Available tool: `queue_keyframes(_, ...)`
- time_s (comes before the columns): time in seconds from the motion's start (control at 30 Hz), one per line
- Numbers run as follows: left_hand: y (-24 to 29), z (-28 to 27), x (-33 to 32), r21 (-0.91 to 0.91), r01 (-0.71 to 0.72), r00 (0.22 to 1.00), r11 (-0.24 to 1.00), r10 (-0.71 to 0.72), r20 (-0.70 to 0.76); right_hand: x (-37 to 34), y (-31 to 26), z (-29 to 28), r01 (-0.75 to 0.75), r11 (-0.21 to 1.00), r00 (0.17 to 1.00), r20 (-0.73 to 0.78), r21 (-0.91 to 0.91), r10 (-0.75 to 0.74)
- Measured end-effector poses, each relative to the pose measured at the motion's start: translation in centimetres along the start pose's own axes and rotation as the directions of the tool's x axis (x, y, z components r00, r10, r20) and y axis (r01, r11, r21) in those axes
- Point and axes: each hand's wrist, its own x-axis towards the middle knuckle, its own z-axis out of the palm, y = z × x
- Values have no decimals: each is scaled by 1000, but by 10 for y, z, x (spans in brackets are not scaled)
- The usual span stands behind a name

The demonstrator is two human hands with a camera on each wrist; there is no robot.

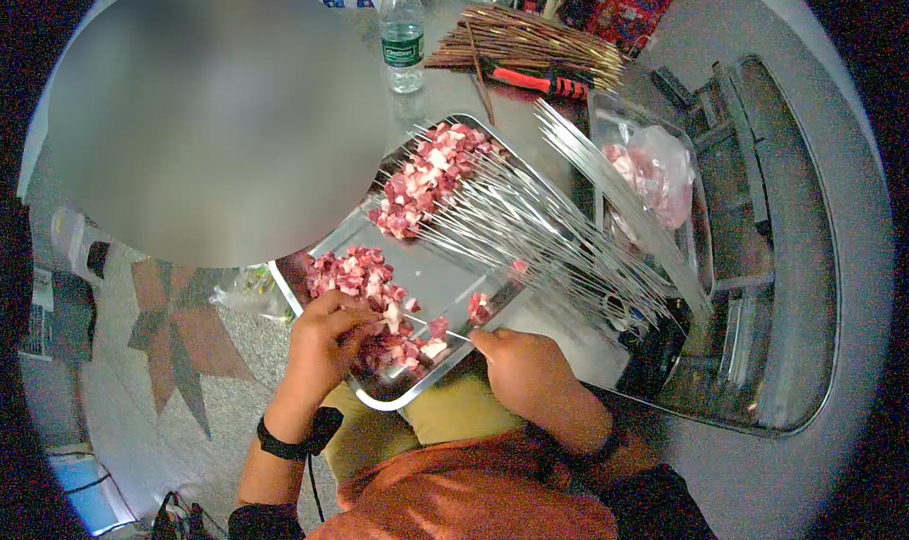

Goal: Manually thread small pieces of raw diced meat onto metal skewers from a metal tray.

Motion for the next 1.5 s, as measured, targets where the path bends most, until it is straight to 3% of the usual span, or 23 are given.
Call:
queue_keyframes(0.13, -16, -2, 2, 144, -1, 1000, 990, 1, -2, -10, 19, -2, 101, 987, 995, -12, 127, -101)
queue_keyframes(0.2, -15, -4, 7, 180, 6, 1000, 984, -5, -6, -12, 24, -11, 43, 999, 997, 68, -12, -42)
queue_keyframes(0.27, -5, -8, 17, 161, -284, 957, 945, 269, 107, -12, 23, -11, 56, 998, 997, 42, 36, -58)
queue_keyframes(0.3, -6, -10, 21, 163, -284, 957, 945, 269, 111, -12, 23, -11, 71, 994, 997, 13, 79, -72)
queue_keyframes(0.37, -11, -14, 27, -60, -198, 947, 978, 206, 248, -10, 21, -9, 81, 989, 997, -27, 126, -78)
queue_keyframes(0.4, -8, -12, 27, -202, 45, 974, 978, 2, 226, -8, 20, -7, 93, 981, 994, -65, 171, -83)
queue_keyframes(0.43, -7, -10, 29, -195, 49, 973, 980, -3, 230, -7, 22, -4, 95, 979, 994, -64, 179, -85)
queue_keyframes(0.5, -7, -10, 39, -57, 177, 953, 983, -156, 260, -3, 25, 2, 122, 967, 982, -172, 226, -84)
queue_keyframes(0.53, -20, -2, 41, 39, -56, 982, 998, 48, 183, -1, 25, 1, 124, 965, 981, -174, 230, -85)
queue_keyframes(0.57, -22, -2, 46, 43, -56, 982, 997, 47, 185, 0, 24, -2, 129, 955, 981, -176, 267, -84)
queue_keyframes(0.63, -25, 0, 52, 296, -253, 958, 921, 196, 212, 2, 25, -5, 137, 941, 981, -177, 308, -85)
queue_keyframes(0.67, -29, 4, 52, 300, -252, 958, 920, 192, 214, 3, 25, -6, 146, 938, 980, -173, 314, -94)
queue_keyframes(0.73, -36, 11, 53, 478, -226, 966, 849, 130, 224, 5, 27, -5, 155, 932, 980, -169, 327, -103)
queue_keyframes(0.87, -24, 10, 57, 585, -152, 968, 797, 2, 249, 4, 35, 0, 181, 904, 975, -190, 387, -114)
queue_keyframes(0.97, -30, 15, 55, 526, -153, 955, 837, -12, 296, 5, 37, 3, 168, 899, 981, -159, 405, -112)
queue_keyframes(1.13, -33, 24, 53, 458, -120, 976, 881, 19, 219, 6, 35, 6, 160, 906, 983, -152, 393, -107)
queue_keyframes(1.3, -33, -6, 54, 326, -104, 991, 939, 69, 117, 4, 34, 1, 145, 925, 980, -178, 351, -86)
queue_keyframes(1.37, -36, -14, 52, 61, 148, 986, 987, -152, 72, 5, 30, -3, 154, 921, 979, -180, 359, -94)
queue_keyframes(1.4, -40, -15, 49, -30, 173, 983, 985, -170, 66, 5, 28, -4, 158, 917, 979, -182, 365, -96)
queue_keyframes(1.5, -37, -8, 45, -27, 39, 998, 999, -38, 52, 8, 27, 5, 215, 894, 960, -251, 392, -121)
